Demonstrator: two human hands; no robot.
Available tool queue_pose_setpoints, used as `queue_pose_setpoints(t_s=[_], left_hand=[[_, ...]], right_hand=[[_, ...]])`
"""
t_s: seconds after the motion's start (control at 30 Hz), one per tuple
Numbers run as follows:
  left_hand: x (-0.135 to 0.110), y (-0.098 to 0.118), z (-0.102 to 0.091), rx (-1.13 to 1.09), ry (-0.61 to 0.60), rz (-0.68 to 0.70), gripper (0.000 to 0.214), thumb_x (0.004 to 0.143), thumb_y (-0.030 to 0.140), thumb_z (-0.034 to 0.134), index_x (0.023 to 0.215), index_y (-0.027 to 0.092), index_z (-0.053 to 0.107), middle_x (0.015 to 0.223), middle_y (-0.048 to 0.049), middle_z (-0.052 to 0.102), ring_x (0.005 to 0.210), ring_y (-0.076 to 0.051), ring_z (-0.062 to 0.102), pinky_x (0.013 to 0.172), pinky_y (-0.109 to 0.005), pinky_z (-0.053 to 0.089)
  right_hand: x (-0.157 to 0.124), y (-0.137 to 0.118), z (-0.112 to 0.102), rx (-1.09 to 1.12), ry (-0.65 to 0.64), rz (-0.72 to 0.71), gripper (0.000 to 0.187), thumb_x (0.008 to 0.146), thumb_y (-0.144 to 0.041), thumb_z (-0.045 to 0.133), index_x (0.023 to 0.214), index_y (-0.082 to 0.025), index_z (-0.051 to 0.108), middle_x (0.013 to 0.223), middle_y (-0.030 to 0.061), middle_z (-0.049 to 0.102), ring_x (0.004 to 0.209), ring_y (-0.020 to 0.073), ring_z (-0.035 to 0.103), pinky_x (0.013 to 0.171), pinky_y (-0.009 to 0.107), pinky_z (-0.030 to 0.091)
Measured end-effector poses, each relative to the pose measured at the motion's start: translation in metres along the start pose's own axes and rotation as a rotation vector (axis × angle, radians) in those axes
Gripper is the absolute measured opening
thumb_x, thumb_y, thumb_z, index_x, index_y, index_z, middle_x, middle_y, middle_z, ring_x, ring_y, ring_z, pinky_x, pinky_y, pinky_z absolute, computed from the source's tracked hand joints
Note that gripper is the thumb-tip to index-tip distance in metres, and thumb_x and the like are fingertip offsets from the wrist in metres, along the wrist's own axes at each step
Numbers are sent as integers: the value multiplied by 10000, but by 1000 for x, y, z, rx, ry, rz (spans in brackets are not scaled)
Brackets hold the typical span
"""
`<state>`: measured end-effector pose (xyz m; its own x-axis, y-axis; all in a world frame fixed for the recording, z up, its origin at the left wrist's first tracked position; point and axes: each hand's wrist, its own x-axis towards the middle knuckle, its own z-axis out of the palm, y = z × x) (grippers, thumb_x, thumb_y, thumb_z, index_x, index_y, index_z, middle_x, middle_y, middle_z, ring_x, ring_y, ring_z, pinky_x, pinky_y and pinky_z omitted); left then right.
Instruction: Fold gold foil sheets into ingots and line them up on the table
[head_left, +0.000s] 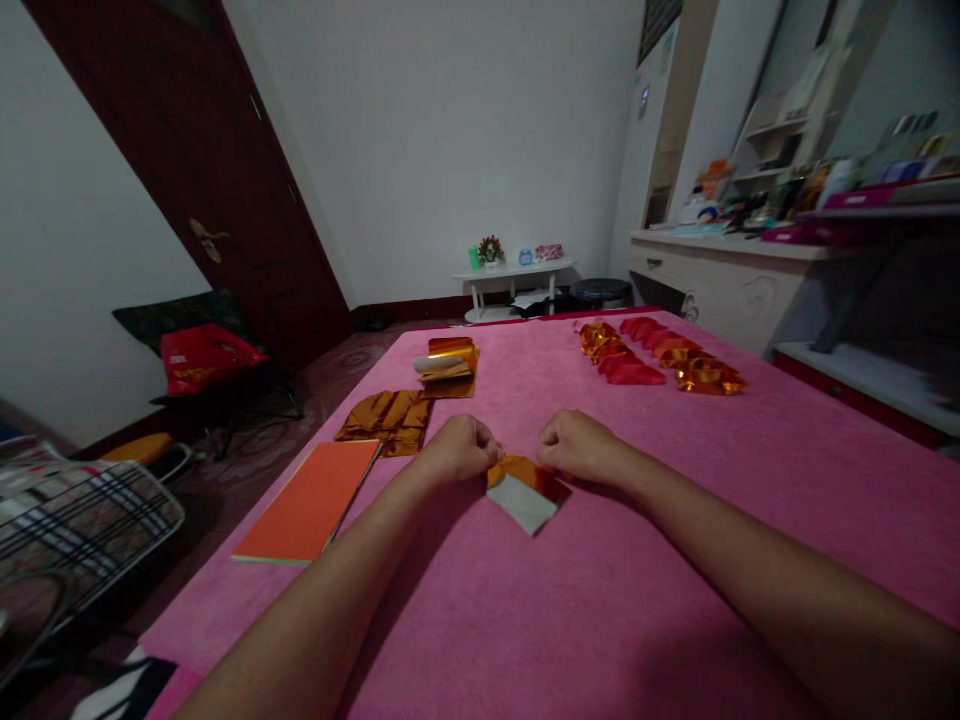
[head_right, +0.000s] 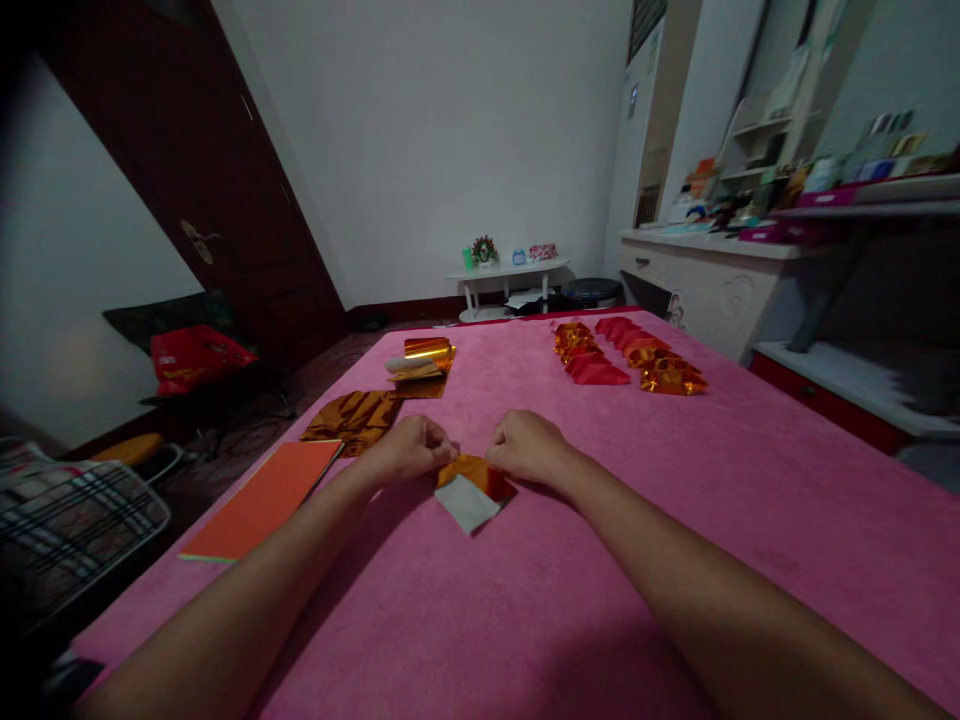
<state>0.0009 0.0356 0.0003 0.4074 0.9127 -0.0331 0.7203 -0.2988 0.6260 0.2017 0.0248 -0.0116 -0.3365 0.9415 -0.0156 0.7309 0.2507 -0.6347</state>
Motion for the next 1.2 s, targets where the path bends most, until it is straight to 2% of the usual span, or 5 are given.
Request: queue_pose_setpoints(t_s=[0.4, 0.63, 0.77, 0.93, 1.2], left_hand=[[19, -13, -3, 136, -90, 329, 189, 768, 236, 536, 750, 126, 688, 680, -22, 643, 599, -109, 525, 555, -195, 350], [34, -1, 10, 241, -11, 401, 148, 713, 236, 638, 829, 174, 704, 775, -23, 675, 678, -131, 564, 607, -210, 391], [12, 4, 11, 293, 168, 424, 110, 717, 197, 641, 817, 171, 678, 835, -29, 650, 745, -140, 572, 651, -223, 415], [-41, 13, 18, 258, 31, 599, 136, 814, 276, 590, 882, 192, 672, 857, -29, 644, 801, -139, 581, 746, -243, 443], [-67, 10, 35, 293, 200, 553, 245, 794, 345, 599, 974, 185, 639, 874, -68, 638, 819, -191, 577, 735, -307, 459]], right_hand=[[-2, -1, -8, 401, -64, -194, 132, 620, -247, 644, 664, -125, 622, 596, -12, 563, 546, 92, 469, 508, 197, 348], [-5, 3, 3, 266, -232, -208, 140, 617, -138, 573, 713, -125, 674, 661, 5, 623, 587, 110, 522, 549, 209, 366], [-5, 3, 6, 243, -239, -227, 110, 634, -129, 545, 694, -135, 638, 686, 3, 624, 624, 119, 539, 571, 215, 377], [-5, -3, -5, 245, -352, -262, 125, 632, -72, 492, 676, -142, 586, 639, -23, 538, 590, 92, 461, 563, 210, 351], [-16, 2, -21, 289, -508, -360, 419, 542, 4, 539, 929, -148, 588, 882, 0, 563, 792, 122, 482, 710, 238, 389]])
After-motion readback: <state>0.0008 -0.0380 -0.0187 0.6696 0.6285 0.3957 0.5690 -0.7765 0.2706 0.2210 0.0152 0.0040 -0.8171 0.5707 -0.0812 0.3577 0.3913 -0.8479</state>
